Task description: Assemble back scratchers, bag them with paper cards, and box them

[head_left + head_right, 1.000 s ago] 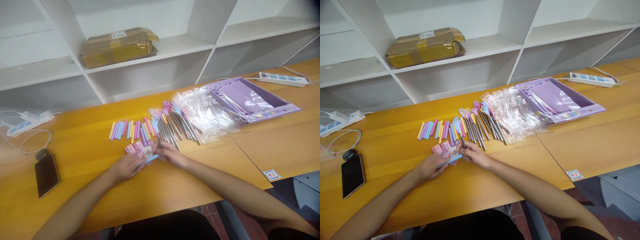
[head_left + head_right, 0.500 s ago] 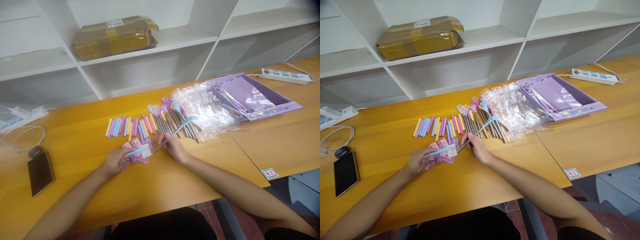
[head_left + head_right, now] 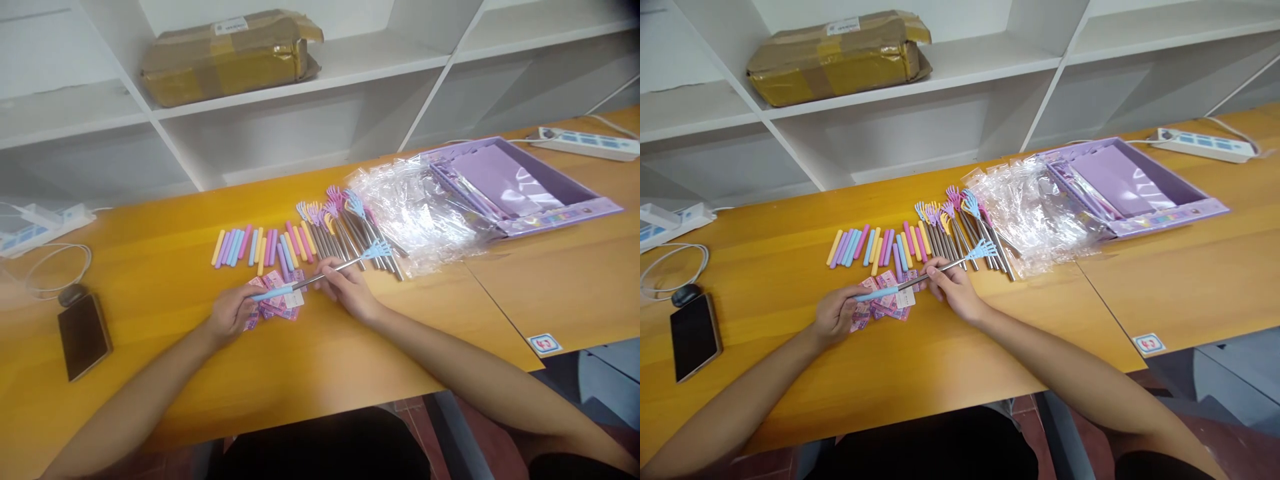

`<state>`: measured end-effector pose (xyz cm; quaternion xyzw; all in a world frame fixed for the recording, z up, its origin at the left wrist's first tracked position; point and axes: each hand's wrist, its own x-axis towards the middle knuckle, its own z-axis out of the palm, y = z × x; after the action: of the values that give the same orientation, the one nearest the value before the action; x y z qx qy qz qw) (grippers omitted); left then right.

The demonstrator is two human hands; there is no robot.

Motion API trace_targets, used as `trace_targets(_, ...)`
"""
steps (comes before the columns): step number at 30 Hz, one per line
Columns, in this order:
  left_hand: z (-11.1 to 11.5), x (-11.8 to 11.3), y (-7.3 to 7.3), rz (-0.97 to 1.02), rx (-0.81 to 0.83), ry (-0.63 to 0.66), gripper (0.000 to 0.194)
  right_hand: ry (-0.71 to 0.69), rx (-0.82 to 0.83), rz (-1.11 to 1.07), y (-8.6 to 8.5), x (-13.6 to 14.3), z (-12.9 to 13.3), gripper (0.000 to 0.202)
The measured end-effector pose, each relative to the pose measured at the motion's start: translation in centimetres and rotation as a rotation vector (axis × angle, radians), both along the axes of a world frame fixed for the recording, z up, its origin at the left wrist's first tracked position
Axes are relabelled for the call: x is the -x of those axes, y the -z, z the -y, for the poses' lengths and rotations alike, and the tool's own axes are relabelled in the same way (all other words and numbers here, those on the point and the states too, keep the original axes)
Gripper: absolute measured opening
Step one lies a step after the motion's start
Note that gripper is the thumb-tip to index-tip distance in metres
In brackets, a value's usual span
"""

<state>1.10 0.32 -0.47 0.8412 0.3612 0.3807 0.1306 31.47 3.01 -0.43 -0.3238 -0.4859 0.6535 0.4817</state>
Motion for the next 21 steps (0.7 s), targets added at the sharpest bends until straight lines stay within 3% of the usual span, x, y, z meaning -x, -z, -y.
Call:
trace_targets(10, -0.40, -0.02, -0.38, -0.047, 0.150, -0.032, 0.035, -0.014, 0.016, -0.040, -0.55, -0.32, -0.03, 0.037)
trace_targets(21, -0.62, -0.41, -0.48, -0.057, 0.101, 0.025, 0.022, -0.064, 0.009, -0.051, -0.10, -0.70, -0.22, 0.037)
